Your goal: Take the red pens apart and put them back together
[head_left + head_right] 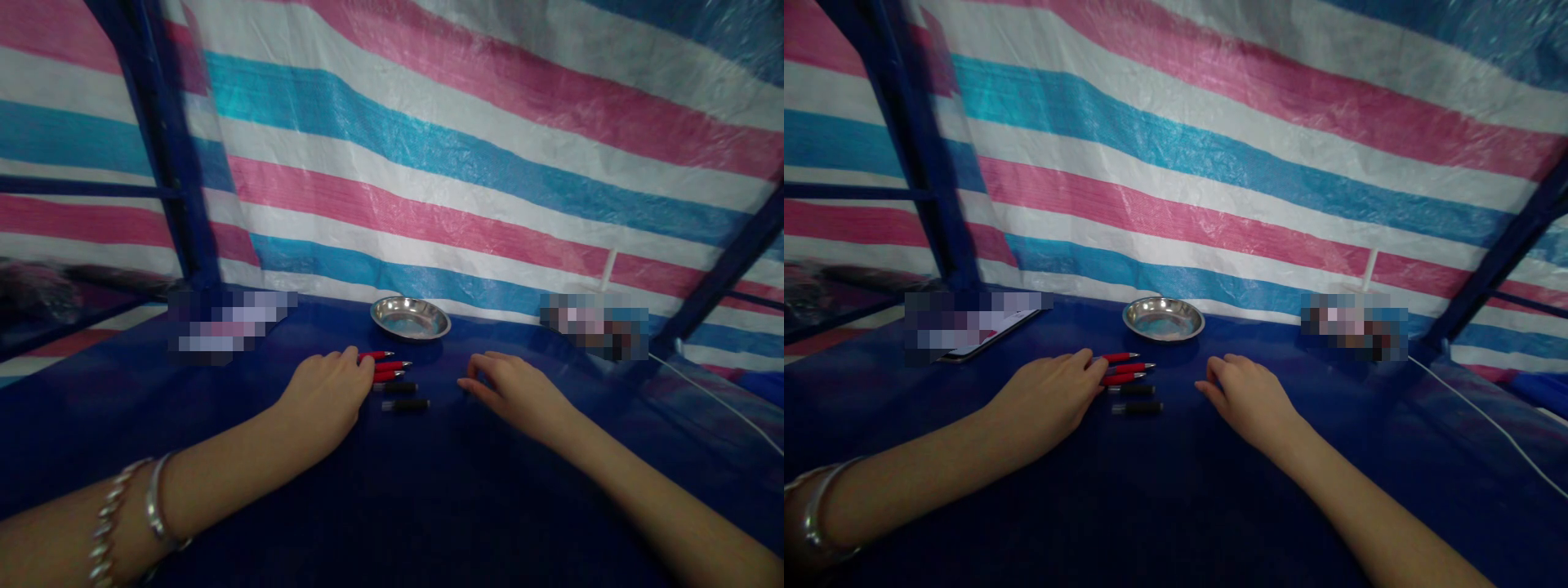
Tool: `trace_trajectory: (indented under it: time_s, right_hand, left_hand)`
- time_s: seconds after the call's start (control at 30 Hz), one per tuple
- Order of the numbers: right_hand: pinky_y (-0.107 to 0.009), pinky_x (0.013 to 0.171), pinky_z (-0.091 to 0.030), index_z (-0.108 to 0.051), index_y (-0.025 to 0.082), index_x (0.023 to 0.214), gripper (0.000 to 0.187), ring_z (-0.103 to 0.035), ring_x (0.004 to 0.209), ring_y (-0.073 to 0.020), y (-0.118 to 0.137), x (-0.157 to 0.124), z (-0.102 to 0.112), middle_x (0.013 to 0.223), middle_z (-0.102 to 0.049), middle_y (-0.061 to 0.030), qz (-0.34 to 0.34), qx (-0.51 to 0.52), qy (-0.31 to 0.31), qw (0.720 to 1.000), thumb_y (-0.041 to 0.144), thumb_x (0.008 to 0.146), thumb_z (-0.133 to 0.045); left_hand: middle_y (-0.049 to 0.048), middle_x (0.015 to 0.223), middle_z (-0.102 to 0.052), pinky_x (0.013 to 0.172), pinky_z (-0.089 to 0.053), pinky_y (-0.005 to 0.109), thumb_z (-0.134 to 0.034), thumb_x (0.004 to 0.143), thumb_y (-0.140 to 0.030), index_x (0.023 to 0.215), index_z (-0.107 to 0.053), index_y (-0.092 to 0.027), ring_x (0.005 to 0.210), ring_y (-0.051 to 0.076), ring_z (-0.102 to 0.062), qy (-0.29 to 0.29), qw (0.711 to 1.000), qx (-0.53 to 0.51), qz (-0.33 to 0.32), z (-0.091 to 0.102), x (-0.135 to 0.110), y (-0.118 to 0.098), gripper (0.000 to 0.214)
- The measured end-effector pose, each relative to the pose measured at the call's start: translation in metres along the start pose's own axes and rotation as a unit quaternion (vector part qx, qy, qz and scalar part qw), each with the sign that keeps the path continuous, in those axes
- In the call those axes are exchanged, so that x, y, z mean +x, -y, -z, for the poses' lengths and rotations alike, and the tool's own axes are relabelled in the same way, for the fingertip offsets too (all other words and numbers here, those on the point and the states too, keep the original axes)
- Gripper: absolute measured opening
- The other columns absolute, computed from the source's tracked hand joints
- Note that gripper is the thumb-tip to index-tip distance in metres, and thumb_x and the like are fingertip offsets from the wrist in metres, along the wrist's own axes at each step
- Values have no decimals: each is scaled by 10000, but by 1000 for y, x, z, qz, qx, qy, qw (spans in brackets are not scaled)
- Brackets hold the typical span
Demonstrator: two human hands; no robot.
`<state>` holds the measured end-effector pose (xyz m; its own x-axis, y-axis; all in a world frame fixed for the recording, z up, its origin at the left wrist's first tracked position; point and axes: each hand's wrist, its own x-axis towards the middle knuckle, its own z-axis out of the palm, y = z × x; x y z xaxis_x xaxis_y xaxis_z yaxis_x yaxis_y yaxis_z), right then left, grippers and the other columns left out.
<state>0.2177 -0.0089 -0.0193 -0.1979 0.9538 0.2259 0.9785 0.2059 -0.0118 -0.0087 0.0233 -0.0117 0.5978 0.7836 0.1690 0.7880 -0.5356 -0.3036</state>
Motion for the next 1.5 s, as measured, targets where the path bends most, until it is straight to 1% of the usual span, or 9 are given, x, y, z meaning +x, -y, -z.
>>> trace_trajectory:
  time_s: [0.2,0.4,0.67,0.8,0.93,1.03,1.23,1.37,1.5]
  right_hand:
    - [-248,618,-380,-537,182,773,233,-562,696,-162,-1,0,-3,744,-573,-53,5,3,-8,1000,363,824,-401]
    - [-247,609,-376,-543,181,765,240,-561,683,-160,-1,1,-3,737,-575,-56,7,11,-5,1000,365,824,-400]
    - [-251,588,-363,-546,175,752,228,-548,661,-158,-4,2,-3,726,-571,-59,14,35,-11,999,355,814,-421]
    - [-248,611,-366,-537,174,761,212,-536,678,-146,0,2,-1,735,-569,-39,46,117,-24,992,349,814,-429]
    - [-224,590,-359,-520,171,792,222,-502,643,-112,10,0,4,707,-544,-7,87,234,-22,968,327,848,-371]
    - [-212,574,-349,-512,163,794,238,-472,625,-99,15,0,4,686,-516,2,110,285,-11,952,311,862,-339]
    - [-197,506,-299,-456,157,653,284,-395,553,-81,15,1,0,594,-421,26,112,326,3,939,323,855,-346]
    - [-191,486,-288,-493,150,677,280,-379,533,-76,14,2,-2,581,-419,30,107,348,24,931,335,845,-366]
    - [-191,509,-306,-532,146,706,281,-410,557,-82,13,2,0,594,-452,23,103,362,17,926,321,847,-364]
  left_hand:
    - [95,823,-564,550,-456,361,-418,787,-155,909,-536,-130,700,253,-586,2,1000,0,-11,-3,0,3,171]
    - [98,849,-575,576,-468,382,-379,720,-31,930,-530,-117,726,258,-589,15,1000,-1,-17,0,-1,2,273]
    - [97,863,-577,614,-465,382,-385,721,-23,951,-514,-113,768,256,-583,-6,1000,-6,-19,6,0,-1,279]
    - [78,830,-580,604,-458,361,-398,739,-35,914,-509,-129,753,241,-583,-38,999,-13,-21,8,0,-3,228]
    - [56,799,-578,591,-448,345,-435,744,-67,884,-497,-144,726,227,-576,-78,995,-31,-53,6,0,-5,171]
    - [42,811,-581,605,-441,340,-442,750,-76,904,-484,-158,731,217,-573,-107,990,-51,-75,2,0,-7,180]
    - [30,828,-586,615,-422,338,-411,789,-103,916,-476,-178,739,209,-572,-145,982,-74,-93,-2,-2,-9,161]
    - [35,817,-588,611,-414,327,-407,806,-139,902,-481,-174,731,203,-569,-154,981,-76,-93,-1,-4,-10,126]
    - [27,776,-587,598,-408,316,-408,818,-177,861,-486,-173,699,194,-563,-156,979,-83,-105,-1,-4,-12,90]
